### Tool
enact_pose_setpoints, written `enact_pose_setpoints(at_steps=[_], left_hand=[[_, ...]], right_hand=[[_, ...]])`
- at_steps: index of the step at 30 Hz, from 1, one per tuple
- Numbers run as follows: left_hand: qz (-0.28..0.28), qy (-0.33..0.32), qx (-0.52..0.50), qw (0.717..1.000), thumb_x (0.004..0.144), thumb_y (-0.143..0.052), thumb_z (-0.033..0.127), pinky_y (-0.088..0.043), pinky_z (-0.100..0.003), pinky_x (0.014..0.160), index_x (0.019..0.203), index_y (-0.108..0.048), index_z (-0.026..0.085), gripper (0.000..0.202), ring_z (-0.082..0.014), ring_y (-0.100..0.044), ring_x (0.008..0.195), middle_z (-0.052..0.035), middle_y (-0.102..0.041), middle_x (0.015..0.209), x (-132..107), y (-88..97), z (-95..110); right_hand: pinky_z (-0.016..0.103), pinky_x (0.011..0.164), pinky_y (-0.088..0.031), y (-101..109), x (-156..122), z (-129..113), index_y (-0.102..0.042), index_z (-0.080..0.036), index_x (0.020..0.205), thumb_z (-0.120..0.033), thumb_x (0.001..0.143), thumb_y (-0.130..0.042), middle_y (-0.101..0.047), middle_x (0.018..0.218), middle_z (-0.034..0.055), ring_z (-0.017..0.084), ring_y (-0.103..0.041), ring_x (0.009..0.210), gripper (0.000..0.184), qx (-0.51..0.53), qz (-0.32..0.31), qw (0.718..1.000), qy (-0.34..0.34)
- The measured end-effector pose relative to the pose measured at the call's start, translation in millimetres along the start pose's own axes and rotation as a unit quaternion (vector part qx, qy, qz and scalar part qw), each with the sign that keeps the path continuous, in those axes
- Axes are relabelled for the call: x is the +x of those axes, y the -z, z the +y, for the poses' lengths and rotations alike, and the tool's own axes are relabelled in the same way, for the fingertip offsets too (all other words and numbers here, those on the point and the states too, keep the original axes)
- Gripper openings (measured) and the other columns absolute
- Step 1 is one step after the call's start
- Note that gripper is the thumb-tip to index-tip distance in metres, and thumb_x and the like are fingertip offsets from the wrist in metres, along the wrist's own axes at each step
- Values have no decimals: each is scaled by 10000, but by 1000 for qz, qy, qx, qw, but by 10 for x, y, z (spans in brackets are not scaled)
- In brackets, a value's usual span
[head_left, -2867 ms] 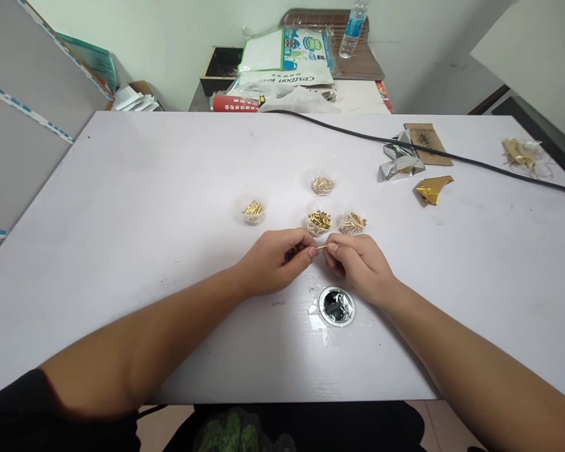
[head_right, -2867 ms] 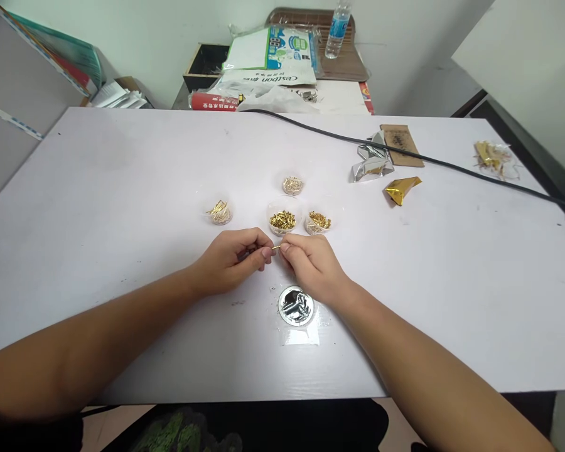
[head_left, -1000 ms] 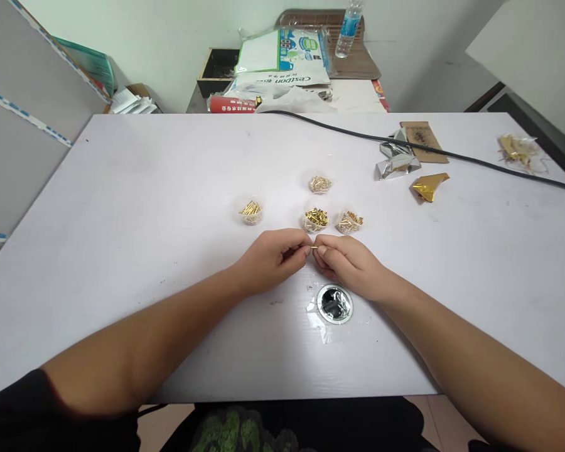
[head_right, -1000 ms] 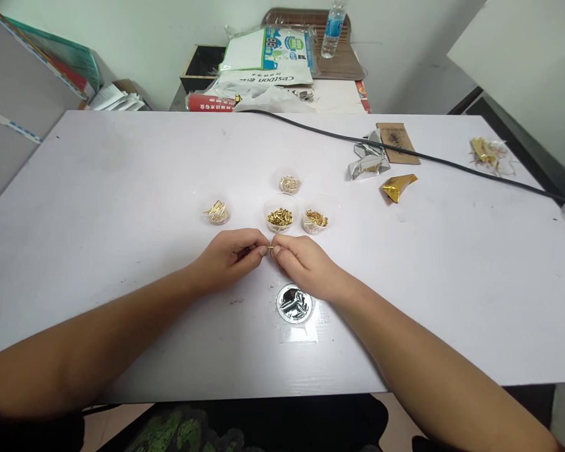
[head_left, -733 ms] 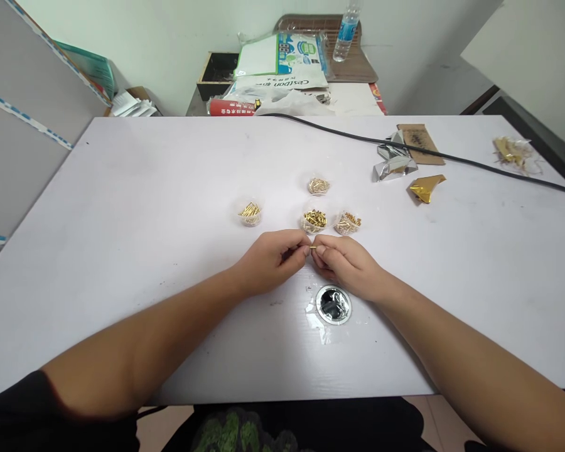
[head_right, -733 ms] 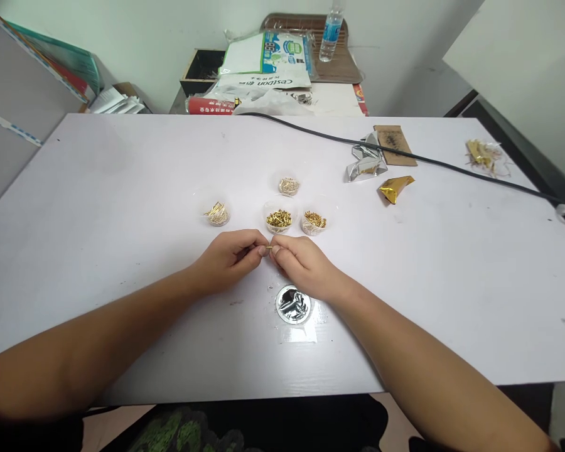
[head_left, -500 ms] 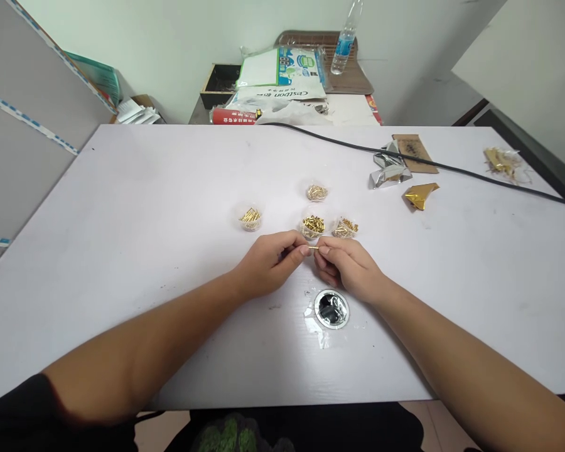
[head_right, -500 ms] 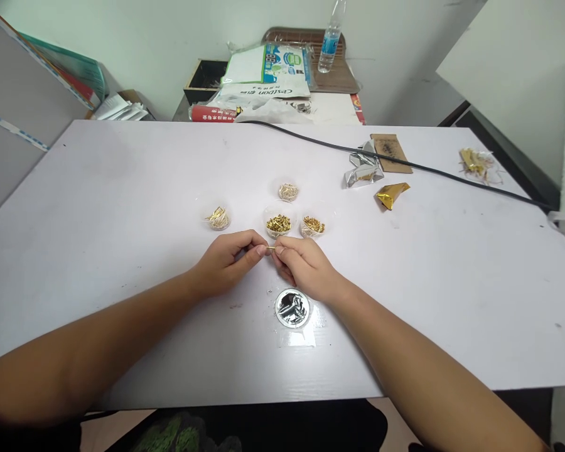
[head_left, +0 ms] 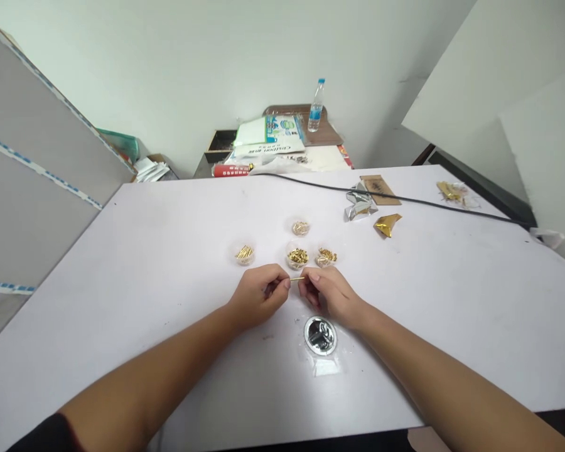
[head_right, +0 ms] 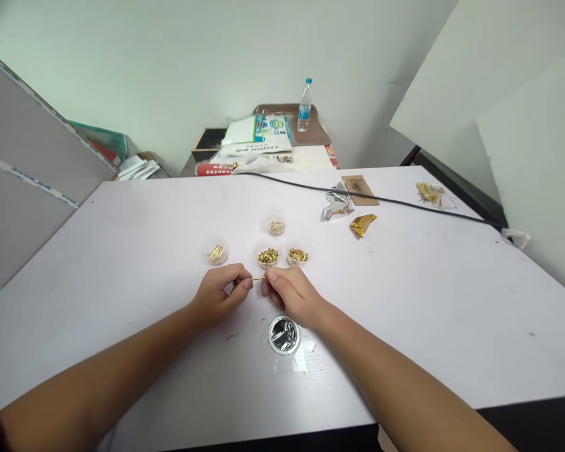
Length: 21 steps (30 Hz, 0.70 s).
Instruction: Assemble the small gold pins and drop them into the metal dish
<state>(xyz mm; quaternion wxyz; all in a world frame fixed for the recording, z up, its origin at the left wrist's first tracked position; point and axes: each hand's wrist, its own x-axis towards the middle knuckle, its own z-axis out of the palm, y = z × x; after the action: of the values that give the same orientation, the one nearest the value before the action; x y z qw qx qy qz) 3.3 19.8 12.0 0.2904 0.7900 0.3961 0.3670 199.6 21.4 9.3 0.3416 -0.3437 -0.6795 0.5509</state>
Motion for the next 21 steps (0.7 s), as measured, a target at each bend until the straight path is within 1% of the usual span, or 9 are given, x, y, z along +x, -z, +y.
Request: enact_pose_setpoints(at_steps=[2,4,7,10,11,12,16,19,21], left_hand=[[54,-52,39,996,867,-474,199,-370,-205,518,696,-545,166,188,-82,-434,512,22,-522,577,33,86,60],[102,-91,79,987,868,-475,187,-365,-214,518,708,-547,170,177,-86,-433,515,15,-528,586,84,229,123],[162,-75,136,974,878,-463,188,-348,-228,513,697,-525,178,192,-94,-424,521,10,-513,588,164,518,161],[205,-112,222,947,832,-475,175,-310,-249,497,641,-473,187,192,-101,-371,491,18,-456,544,196,783,71],[205,-134,244,938,812,-483,171,-299,-253,489,618,-450,190,198,-101,-359,477,21,-436,522,193,844,16],[190,-142,264,935,801,-489,166,-300,-255,491,612,-444,192,196,-103,-361,474,22,-430,514,186,886,-47],[140,-130,321,928,830,-504,181,-330,-251,520,641,-465,189,193,-112,-410,518,14,-470,546,152,907,-298],[153,-146,333,919,866,-494,182,-330,-251,518,643,-463,187,225,-114,-416,523,16,-473,542,141,883,-396],[171,-151,320,920,882,-484,178,-328,-252,507,640,-452,188,244,-112,-409,509,17,-460,536,144,887,-391]], right_hand=[[262,516,-366,24,-4,14,-568,-147,728,-513,1003,-256,-459,500,-15,115,-451,474,554,-29,17,998,60],[271,531,-370,40,-8,33,-564,-151,718,-537,1004,-220,-461,501,-8,122,-459,480,591,-46,27,994,96],[279,540,-370,43,-15,56,-561,-158,717,-551,1005,-187,-468,528,0,129,-471,495,614,-66,44,989,128],[287,549,-370,38,-18,71,-563,-158,718,-559,1003,-169,-470,552,8,134,-474,510,631,-69,65,984,149],[288,549,-368,39,-17,75,-564,-157,718,-559,1003,-163,-469,554,10,135,-471,512,635,-66,71,984,152],[289,547,-366,42,-16,80,-566,-155,719,-558,1004,-160,-468,554,11,135,-467,514,639,-64,76,983,154],[287,538,-361,63,-11,104,-582,-150,733,-559,1008,-157,-468,549,12,136,-458,513,651,-62,84,982,158],[285,532,-362,71,-12,116,-584,-153,730,-574,1006,-150,-476,563,14,132,-461,510,665,-63,96,979,167],[284,531,-366,68,-14,112,-583,-155,726,-574,1008,-144,-477,568,15,130,-465,511,669,-65,102,978,171]])
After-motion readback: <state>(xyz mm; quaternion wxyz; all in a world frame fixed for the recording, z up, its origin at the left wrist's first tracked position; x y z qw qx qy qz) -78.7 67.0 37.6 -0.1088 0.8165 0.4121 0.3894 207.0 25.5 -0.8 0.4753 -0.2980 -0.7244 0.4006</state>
